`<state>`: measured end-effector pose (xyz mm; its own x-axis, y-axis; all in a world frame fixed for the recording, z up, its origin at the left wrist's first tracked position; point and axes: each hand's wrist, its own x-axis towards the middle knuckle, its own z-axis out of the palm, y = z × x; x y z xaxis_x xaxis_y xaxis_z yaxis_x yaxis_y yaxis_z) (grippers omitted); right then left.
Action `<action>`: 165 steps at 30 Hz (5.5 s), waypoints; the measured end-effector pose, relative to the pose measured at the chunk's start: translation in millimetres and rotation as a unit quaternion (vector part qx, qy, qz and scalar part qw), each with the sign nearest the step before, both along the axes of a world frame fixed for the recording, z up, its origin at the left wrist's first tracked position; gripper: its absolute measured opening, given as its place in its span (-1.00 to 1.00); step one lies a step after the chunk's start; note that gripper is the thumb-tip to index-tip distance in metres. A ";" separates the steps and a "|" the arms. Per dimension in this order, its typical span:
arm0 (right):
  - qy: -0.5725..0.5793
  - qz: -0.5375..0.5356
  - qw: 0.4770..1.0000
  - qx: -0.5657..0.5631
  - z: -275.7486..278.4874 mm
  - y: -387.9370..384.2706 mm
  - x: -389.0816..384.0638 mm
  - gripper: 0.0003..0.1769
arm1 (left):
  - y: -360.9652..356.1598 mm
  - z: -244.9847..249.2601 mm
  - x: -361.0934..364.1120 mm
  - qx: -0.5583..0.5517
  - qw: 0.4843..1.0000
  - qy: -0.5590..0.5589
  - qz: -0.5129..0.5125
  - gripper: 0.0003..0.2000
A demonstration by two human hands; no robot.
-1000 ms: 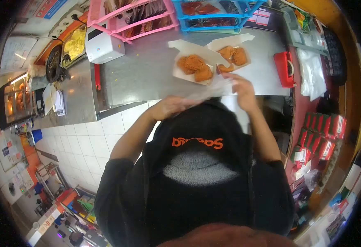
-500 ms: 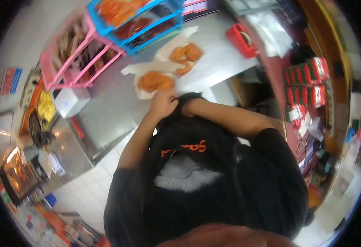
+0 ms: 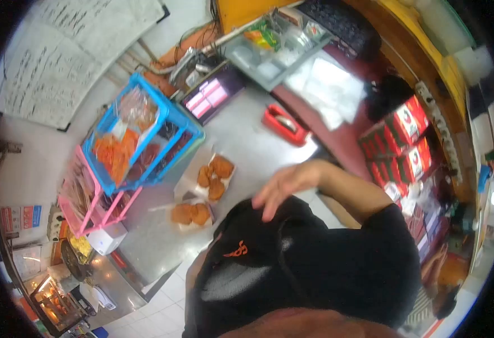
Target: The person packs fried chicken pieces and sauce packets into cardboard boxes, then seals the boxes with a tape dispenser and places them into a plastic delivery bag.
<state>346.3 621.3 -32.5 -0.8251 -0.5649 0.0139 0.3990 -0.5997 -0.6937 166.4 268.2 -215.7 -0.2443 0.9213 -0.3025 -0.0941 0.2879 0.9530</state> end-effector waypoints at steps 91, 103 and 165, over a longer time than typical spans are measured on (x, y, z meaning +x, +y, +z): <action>0.352 -0.240 0.902 0.065 24.9 -134.5 -148.7 -0.81 | 48.1 269.4 31.0 0.252 0.758 0.504 0.328 -0.45; -0.184 -0.348 0.899 0.192 -54.5 -151.2 -112.3 -0.74 | -95.3 144.2 -18.0 -0.170 0.867 0.113 0.455 -0.53; 0.027 -0.627 0.374 0.683 -75.8 448.2 -148.4 -0.87 | 30.5 -2.5 108.5 -0.380 0.784 0.243 0.426 -0.80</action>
